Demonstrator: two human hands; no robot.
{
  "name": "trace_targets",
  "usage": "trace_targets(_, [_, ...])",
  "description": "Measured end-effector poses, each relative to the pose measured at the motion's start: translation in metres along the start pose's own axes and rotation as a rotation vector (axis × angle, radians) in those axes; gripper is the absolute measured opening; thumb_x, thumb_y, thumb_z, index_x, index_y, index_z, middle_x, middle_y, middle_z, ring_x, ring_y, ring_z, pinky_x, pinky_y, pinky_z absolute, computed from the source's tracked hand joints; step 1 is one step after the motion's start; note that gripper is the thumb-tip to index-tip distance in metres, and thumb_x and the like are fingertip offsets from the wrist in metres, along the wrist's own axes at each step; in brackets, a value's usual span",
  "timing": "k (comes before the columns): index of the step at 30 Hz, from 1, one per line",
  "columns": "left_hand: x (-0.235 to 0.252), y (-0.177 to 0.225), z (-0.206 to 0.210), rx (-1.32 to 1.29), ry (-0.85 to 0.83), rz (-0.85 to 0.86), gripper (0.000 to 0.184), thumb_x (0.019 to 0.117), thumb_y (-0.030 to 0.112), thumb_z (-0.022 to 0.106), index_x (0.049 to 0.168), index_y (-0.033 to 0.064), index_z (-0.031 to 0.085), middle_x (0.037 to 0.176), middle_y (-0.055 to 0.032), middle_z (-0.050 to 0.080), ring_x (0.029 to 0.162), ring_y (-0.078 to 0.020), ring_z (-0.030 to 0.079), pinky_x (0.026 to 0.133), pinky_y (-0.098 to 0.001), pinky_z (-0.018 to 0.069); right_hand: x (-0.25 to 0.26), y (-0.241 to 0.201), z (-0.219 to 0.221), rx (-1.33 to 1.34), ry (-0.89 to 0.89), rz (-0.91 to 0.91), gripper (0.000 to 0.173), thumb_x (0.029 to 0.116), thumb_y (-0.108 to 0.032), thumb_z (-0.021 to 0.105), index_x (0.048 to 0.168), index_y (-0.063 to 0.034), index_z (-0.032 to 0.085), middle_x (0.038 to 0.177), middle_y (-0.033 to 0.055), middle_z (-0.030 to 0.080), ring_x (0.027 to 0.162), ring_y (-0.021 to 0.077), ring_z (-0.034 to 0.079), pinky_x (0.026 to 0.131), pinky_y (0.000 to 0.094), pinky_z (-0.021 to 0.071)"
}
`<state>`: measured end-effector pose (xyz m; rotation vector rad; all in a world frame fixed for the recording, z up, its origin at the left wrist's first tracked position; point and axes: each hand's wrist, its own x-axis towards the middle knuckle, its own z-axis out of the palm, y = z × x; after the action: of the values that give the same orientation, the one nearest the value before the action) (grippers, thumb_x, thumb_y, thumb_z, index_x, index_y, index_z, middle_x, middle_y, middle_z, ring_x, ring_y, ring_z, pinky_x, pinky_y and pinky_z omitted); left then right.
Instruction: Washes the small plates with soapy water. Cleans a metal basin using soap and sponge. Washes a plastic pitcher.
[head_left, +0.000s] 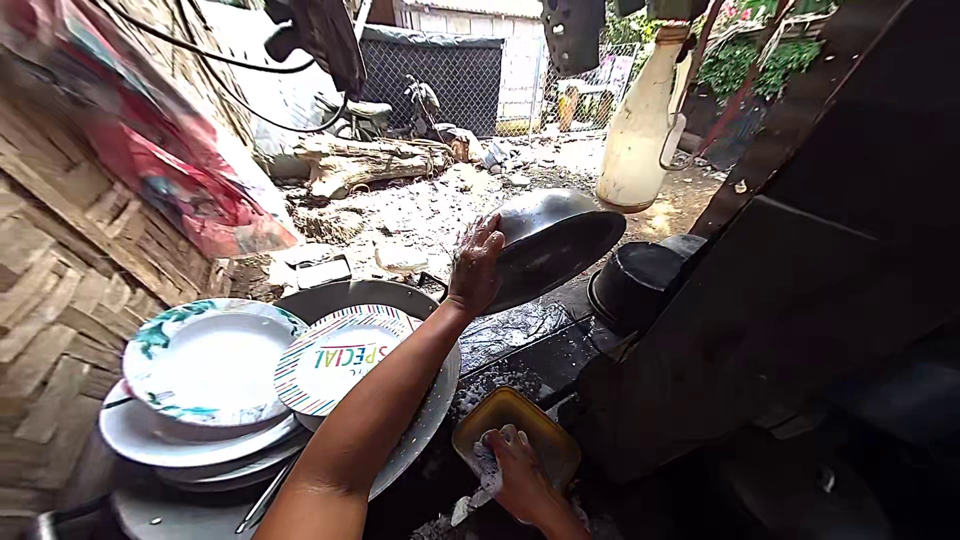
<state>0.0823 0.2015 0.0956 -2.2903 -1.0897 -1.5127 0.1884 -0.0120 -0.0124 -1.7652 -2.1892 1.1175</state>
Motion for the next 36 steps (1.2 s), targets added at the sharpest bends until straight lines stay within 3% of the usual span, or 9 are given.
trace_targets(3, [-0.003,-0.002,-0.006,-0.030,0.032,-0.062,0.024,0.0819,-0.014,0.056,0.102,-0.0115,0.070,0.137,-0.0291,0.061,0.130,-0.0471,0.057,0.108,-0.0611,0.0421,0.007,0.006,-0.001,0.002,0.064,0.093,0.051,0.0960,-0.011,0.064,0.145,-0.0061,0.053,0.145,0.0288,0.046,0.134,0.0443,0.047,0.111,0.0510,0.0419])
trace_targets(6, [-0.006,-0.005,-0.018,-0.048,0.126,-0.271,0.025,0.0861,-0.007,0.058,0.108,-0.0134,0.068,0.133,-0.0287,0.063,0.125,-0.0408,0.062,0.107,-0.0493,0.0475,0.024,0.021,0.005,-0.073,0.136,0.177,0.041,0.1085,-0.025,0.047,0.145,-0.0083,0.053,0.148,0.0261,0.047,0.135,0.0422,0.049,0.109,0.0503,0.0439])
trace_targets(9, [-0.006,-0.008,-0.043,-0.126,0.092,-0.705,0.041,0.0896,-0.003,0.061,0.130,-0.0100,0.059,0.137,-0.0258,0.058,0.130,-0.0339,0.056,0.112,-0.0467,0.0405,0.033,0.027,0.008,-0.197,0.006,0.252,0.053,0.1026,-0.015,0.053,0.155,-0.0168,0.044,0.158,0.0257,0.037,0.143,0.0480,0.038,0.106,0.0627,0.0419])
trace_targets(11, [-0.011,-0.020,-0.053,-0.257,0.187,-0.913,0.042,0.0881,-0.009,0.059,0.130,-0.0075,0.057,0.132,-0.0247,0.059,0.125,-0.0302,0.057,0.107,-0.0459,0.0444,0.033,0.025,0.012,-0.232,-0.070,0.278,0.056,0.1023,-0.005,0.050,0.156,-0.0199,0.043,0.161,0.0261,0.031,0.144,0.0506,0.034,0.106,0.0656,0.0404])
trace_targets(17, [-0.043,-0.024,-0.108,-0.481,0.403,-1.262,0.055,0.0870,-0.013,0.055,0.140,0.0000,0.046,0.127,-0.0177,0.055,0.106,-0.0219,0.058,0.087,-0.0405,0.0523,0.037,0.035,0.002,-0.010,-0.018,0.276,0.054,0.0905,-0.003,0.067,0.143,-0.0114,0.056,0.153,0.0302,0.037,0.131,0.0477,0.050,0.105,0.0589,0.0455])
trace_targets(24, [-0.094,-0.013,-0.160,-0.510,0.471,-1.405,0.063,0.0830,-0.017,0.054,0.141,0.0061,0.045,0.121,-0.0147,0.054,0.100,-0.0207,0.058,0.078,-0.0404,0.0523,0.010,-0.023,-0.094,0.474,0.384,-0.281,0.043,0.0827,-0.004,0.072,0.125,-0.0012,0.066,0.125,0.0194,0.061,0.113,0.0264,0.060,0.096,0.0420,0.0515])
trace_targets(31, [-0.129,0.049,-0.160,-0.599,0.485,-1.440,0.064,0.0853,-0.017,0.050,0.145,0.0008,0.039,0.126,-0.0185,0.054,0.102,-0.0215,0.060,0.081,-0.0390,0.0553,0.140,-0.074,-0.126,0.203,0.615,-0.219,0.052,0.0883,-0.010,0.071,0.139,-0.0107,0.061,0.139,0.0285,0.052,0.121,0.0455,0.057,0.096,0.0630,0.0492])
trace_targets(34, [-0.147,0.077,-0.145,-0.620,0.546,-1.352,0.056,0.0811,-0.022,0.051,0.134,-0.0052,0.047,0.113,-0.0142,0.058,0.093,-0.0128,0.063,0.077,-0.0287,0.0560,0.160,-0.089,-0.088,0.127,0.817,-0.221,0.048,0.0964,-0.016,0.064,0.143,-0.0066,0.056,0.148,0.0301,0.047,0.134,0.0511,0.047,0.107,0.0655,0.0416])
trace_targets(36, [-0.153,0.080,-0.134,-0.616,0.620,-1.281,0.048,0.0758,-0.024,0.051,0.120,-0.0055,0.052,0.101,-0.0073,0.061,0.086,-0.0055,0.063,0.073,-0.0221,0.0559,0.141,-0.106,-0.047,0.118,0.643,-0.419,0.060,0.0868,-0.010,0.074,0.143,-0.0034,0.057,0.149,0.0326,0.044,0.137,0.0511,0.044,0.110,0.0626,0.0412])
